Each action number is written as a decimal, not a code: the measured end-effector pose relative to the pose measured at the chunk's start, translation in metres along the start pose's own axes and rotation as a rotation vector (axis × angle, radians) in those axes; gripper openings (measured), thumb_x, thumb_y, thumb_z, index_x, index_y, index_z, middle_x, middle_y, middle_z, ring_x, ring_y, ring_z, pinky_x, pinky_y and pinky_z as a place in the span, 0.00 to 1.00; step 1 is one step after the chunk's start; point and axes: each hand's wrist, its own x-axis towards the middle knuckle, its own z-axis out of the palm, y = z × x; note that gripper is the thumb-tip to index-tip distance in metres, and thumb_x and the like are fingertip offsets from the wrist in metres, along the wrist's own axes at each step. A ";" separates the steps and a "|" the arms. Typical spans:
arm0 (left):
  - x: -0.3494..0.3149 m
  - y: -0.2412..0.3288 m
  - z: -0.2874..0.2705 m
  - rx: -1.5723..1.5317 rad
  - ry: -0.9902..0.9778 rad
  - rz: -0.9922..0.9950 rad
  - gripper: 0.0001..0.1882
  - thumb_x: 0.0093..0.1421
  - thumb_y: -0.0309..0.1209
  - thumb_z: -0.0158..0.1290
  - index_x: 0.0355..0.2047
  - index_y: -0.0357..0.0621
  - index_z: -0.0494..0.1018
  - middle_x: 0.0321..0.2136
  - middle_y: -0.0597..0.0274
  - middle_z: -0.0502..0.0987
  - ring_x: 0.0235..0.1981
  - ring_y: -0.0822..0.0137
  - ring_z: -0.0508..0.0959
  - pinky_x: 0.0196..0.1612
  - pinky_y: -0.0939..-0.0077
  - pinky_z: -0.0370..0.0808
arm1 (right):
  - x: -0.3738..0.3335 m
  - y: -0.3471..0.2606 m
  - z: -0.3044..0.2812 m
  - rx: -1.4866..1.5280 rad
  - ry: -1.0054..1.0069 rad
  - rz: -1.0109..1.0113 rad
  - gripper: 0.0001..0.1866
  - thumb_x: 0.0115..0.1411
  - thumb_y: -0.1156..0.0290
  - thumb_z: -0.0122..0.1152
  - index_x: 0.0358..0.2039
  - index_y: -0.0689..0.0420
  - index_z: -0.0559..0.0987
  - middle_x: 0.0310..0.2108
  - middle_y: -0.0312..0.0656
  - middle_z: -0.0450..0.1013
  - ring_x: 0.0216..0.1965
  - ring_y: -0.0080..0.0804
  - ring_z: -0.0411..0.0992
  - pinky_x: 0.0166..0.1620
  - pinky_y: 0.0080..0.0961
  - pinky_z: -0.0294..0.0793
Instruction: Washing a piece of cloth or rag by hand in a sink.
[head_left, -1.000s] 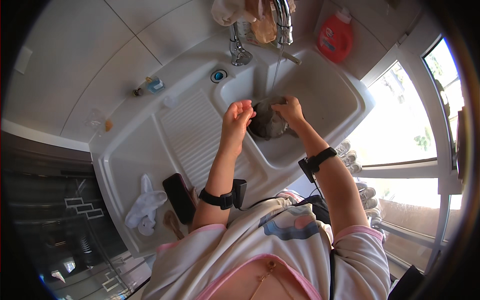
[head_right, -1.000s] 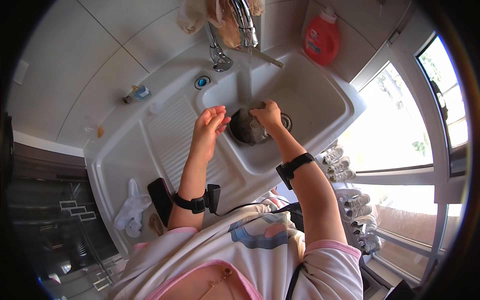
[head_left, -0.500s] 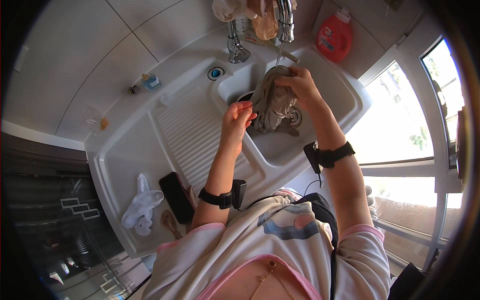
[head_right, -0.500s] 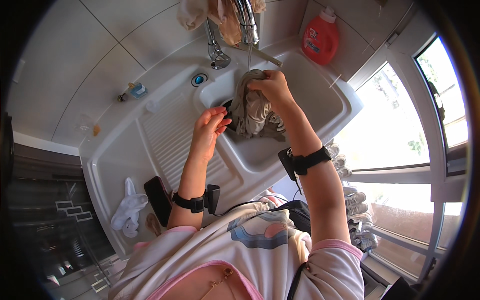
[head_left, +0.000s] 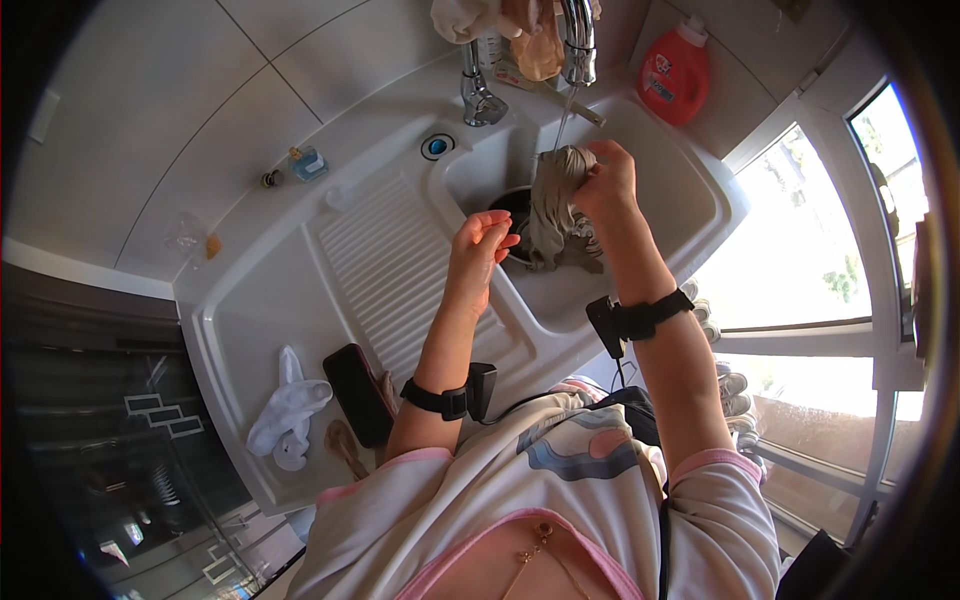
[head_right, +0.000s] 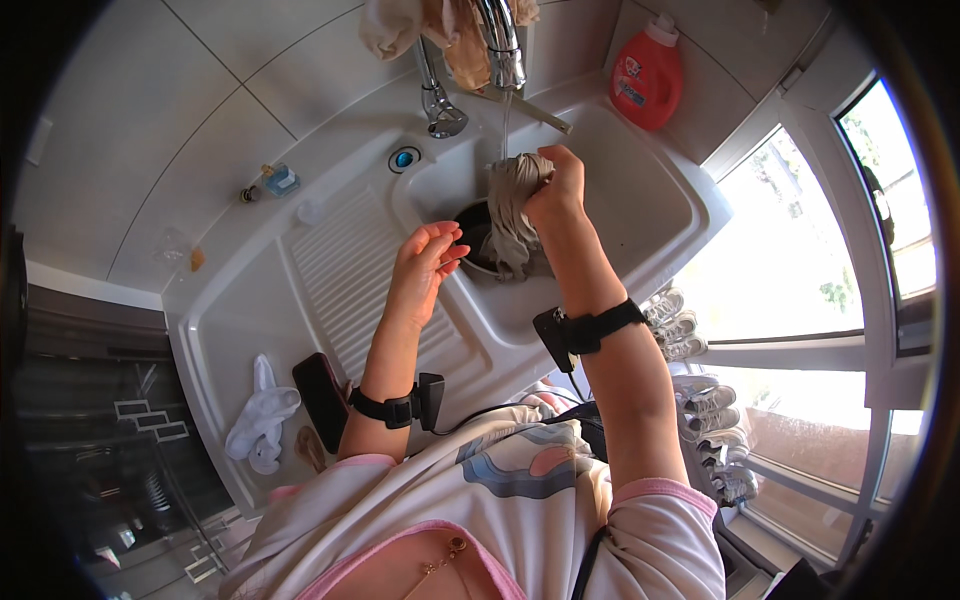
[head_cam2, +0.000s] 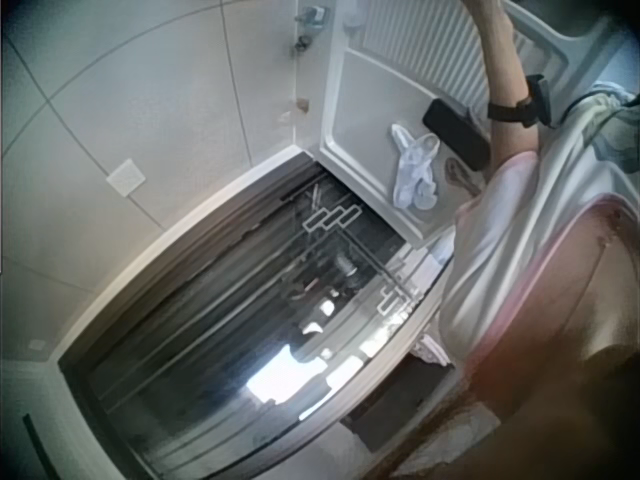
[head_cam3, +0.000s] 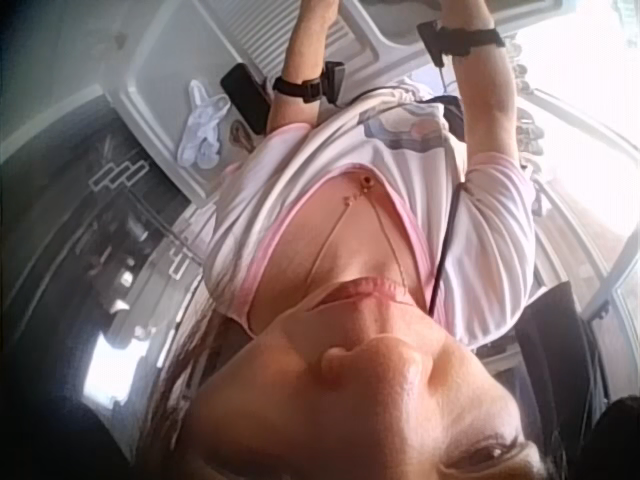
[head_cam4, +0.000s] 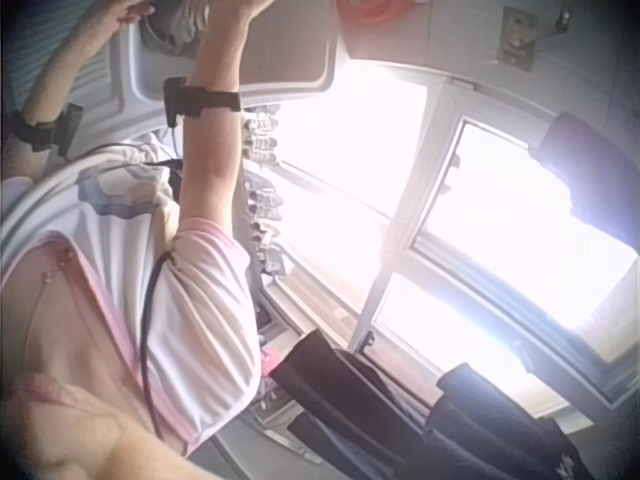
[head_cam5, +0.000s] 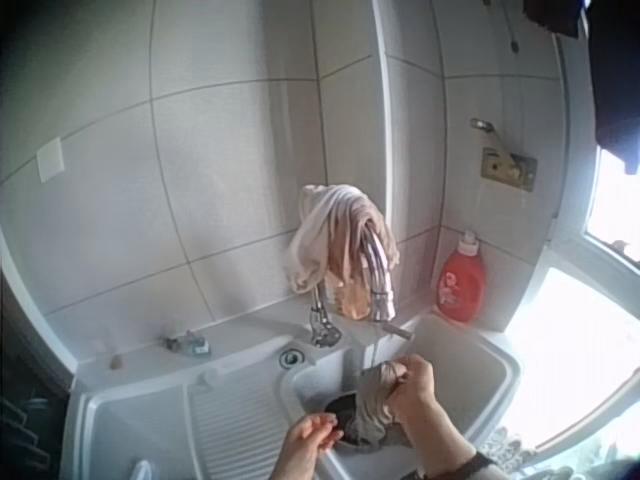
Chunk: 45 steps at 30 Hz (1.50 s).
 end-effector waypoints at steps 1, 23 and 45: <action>0.000 0.000 -0.001 -0.008 0.003 -0.006 0.10 0.56 0.32 0.46 0.38 0.44 0.68 0.36 0.66 0.70 0.35 0.73 0.73 0.38 0.81 0.64 | -0.010 0.001 0.007 0.105 0.021 0.005 0.10 0.43 0.73 0.49 0.26 0.66 0.67 0.27 0.49 0.69 0.27 0.44 0.70 0.38 0.39 0.73; 0.001 -0.008 0.004 -0.073 -0.044 -0.044 0.11 0.56 0.32 0.46 0.39 0.44 0.67 0.36 0.64 0.70 0.35 0.72 0.72 0.38 0.80 0.63 | 0.001 0.027 -0.019 0.059 0.113 0.034 0.16 0.41 0.65 0.51 0.29 0.61 0.67 0.30 0.44 0.67 0.30 0.39 0.67 0.35 0.36 0.71; 0.021 -0.009 0.036 -0.670 -0.083 -0.627 0.37 0.52 0.55 0.44 0.50 0.34 0.56 0.47 0.43 0.61 0.46 0.47 0.66 0.44 0.50 0.65 | -0.066 -0.025 0.037 -0.216 -0.316 -0.144 0.14 0.51 0.69 0.48 0.33 0.67 0.69 0.32 0.49 0.70 0.35 0.40 0.70 0.44 0.36 0.70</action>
